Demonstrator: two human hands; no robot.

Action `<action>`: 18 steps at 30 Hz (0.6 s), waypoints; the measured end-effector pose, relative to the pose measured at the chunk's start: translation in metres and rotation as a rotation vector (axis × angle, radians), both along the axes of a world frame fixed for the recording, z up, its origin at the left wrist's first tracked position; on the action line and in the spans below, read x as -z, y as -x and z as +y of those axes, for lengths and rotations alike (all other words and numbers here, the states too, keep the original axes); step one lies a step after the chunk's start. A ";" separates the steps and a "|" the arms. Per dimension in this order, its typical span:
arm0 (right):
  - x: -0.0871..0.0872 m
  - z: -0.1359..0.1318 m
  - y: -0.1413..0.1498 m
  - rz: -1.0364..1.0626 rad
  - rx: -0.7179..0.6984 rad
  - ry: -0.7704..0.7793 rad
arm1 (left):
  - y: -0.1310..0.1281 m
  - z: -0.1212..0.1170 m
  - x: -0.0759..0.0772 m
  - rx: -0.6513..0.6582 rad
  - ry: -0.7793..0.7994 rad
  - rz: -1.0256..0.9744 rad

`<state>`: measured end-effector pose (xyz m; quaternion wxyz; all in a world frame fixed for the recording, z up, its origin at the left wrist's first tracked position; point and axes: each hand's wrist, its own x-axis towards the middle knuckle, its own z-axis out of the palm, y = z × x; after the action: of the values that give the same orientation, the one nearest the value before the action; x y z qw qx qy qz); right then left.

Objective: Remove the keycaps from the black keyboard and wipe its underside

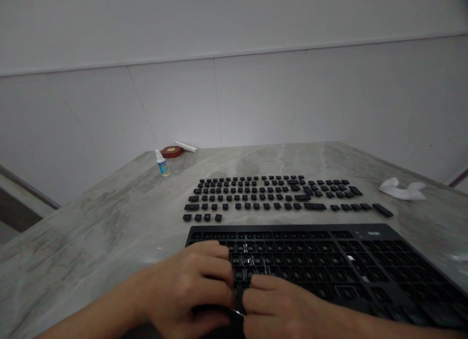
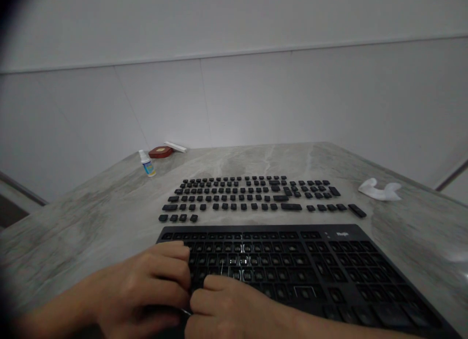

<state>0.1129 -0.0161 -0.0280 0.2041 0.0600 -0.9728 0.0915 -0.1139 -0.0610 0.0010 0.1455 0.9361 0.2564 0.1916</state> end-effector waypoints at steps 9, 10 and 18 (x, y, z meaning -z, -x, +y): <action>0.010 0.000 0.003 0.032 -0.011 -0.072 | 0.001 0.004 0.011 0.012 0.105 -0.161; 0.014 0.000 0.004 0.041 -0.023 -0.089 | 0.000 0.005 0.012 0.037 0.099 -0.197; 0.021 0.001 0.003 -0.096 -0.041 -0.144 | -0.003 0.008 0.015 0.060 0.148 -0.268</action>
<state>0.1099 -0.0151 -0.0492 0.1507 0.0900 -0.9841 0.0281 -0.1114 -0.0532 -0.0142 0.2526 0.8961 0.2200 0.2911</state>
